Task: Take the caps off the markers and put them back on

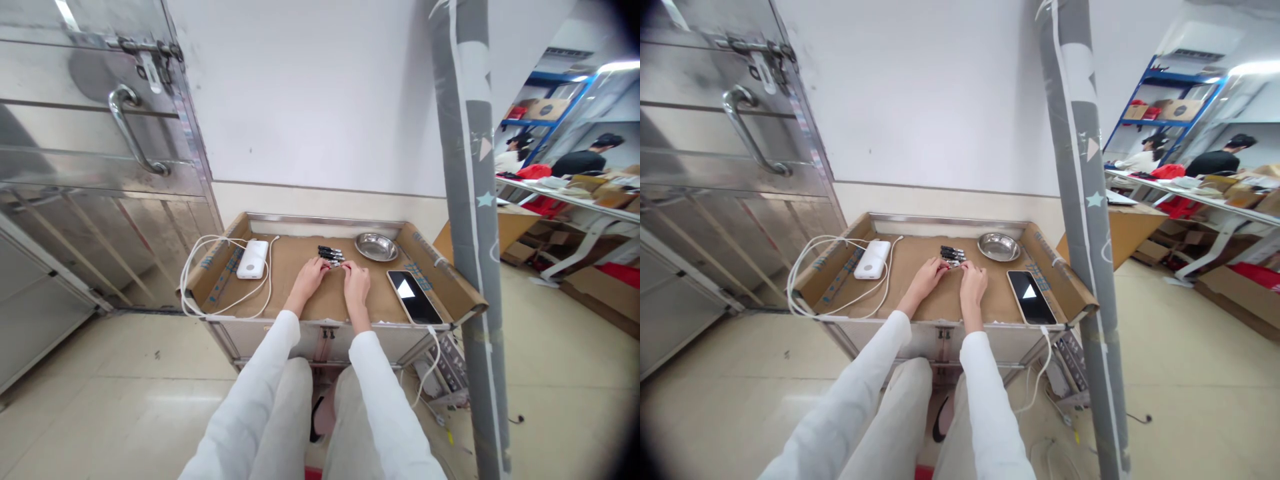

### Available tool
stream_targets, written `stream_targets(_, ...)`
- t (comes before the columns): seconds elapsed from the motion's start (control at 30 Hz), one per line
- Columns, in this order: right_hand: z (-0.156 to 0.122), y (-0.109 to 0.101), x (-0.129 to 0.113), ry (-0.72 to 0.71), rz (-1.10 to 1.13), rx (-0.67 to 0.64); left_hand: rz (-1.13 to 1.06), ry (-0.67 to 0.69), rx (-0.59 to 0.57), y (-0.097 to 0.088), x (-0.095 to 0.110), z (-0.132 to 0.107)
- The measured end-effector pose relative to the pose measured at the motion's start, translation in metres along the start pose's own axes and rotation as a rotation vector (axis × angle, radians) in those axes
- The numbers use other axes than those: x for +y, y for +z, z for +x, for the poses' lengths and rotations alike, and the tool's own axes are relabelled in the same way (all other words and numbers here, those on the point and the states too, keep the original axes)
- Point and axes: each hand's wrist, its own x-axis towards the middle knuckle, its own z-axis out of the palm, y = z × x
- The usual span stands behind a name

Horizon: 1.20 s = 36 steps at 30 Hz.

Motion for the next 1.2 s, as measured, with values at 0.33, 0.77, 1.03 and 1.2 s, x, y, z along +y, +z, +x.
stream_targets(0.33, -0.001, -0.001, -0.001, 0.106, -0.007, 0.041, 0.029, 0.016, 0.015, 0.001, -0.002, -0.001)
stream_targets(0.77, 0.003, -0.002, 0.000, 0.002, 0.196, 0.002, 0.160, -0.080, -0.071, -0.001, 0.000, -0.002)
stream_targets(1.03, 0.002, 0.006, -0.006, -0.227, 0.454, -0.187, 0.273, -0.083, -0.038, -0.001, -0.001, 0.000)
stream_targets(1.2, 0.001, 0.012, -0.004, -0.224, 0.317, -0.196, 0.471, -0.262, 0.149, -0.002, 0.002, -0.002)
